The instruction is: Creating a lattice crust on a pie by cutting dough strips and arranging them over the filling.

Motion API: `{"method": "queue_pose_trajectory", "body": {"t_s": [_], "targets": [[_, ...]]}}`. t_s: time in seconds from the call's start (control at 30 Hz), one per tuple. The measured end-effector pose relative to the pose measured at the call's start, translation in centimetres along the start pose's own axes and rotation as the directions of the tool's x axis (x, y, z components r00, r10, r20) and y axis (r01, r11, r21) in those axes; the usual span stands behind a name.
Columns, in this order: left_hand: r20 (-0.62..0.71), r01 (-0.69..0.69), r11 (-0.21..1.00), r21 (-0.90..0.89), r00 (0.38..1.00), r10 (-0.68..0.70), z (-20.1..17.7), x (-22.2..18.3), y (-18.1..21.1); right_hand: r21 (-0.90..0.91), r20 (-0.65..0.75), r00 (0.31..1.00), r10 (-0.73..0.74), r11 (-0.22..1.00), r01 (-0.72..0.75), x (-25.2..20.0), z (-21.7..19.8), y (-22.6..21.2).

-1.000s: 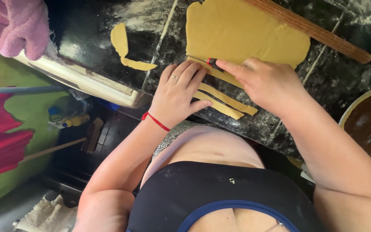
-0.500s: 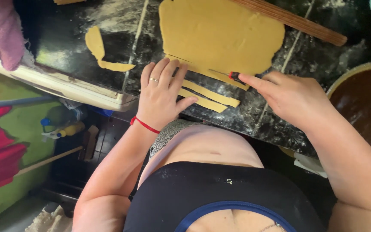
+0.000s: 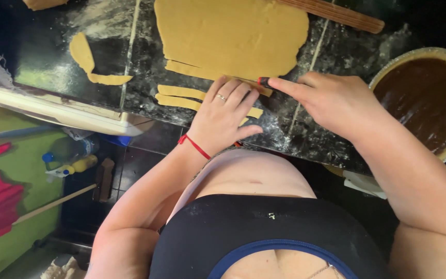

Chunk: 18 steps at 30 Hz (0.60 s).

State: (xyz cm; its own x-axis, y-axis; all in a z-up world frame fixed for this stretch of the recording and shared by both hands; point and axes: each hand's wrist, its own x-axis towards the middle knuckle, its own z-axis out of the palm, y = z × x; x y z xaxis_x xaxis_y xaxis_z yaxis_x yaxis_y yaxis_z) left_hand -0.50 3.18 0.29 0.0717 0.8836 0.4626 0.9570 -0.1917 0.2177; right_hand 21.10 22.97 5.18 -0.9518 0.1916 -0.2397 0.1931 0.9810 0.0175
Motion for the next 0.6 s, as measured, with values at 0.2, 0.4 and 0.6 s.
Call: {"method": "queue_pose_trajectory", "body": {"t_s": [0.2,0.4,0.6], "targets": [[0.049,0.006,1.0,0.026,0.999,-0.008,0.8,-0.5,-0.1,-0.068,0.074,0.995,0.069,0.996,-0.064,-5.6,-1.4,1.8],[0.109,0.0,0.998,0.064,0.994,-0.007,0.4,-1.1,0.1,-0.184,0.139,0.971,0.194,0.969,-0.167,-10.0,-2.7,3.1],[0.039,0.023,0.997,-0.078,0.999,-0.02,-1.2,-2.5,-0.2,-0.118,-0.024,0.975,0.22,0.968,-0.221,-5.8,-2.5,1.5]]}}
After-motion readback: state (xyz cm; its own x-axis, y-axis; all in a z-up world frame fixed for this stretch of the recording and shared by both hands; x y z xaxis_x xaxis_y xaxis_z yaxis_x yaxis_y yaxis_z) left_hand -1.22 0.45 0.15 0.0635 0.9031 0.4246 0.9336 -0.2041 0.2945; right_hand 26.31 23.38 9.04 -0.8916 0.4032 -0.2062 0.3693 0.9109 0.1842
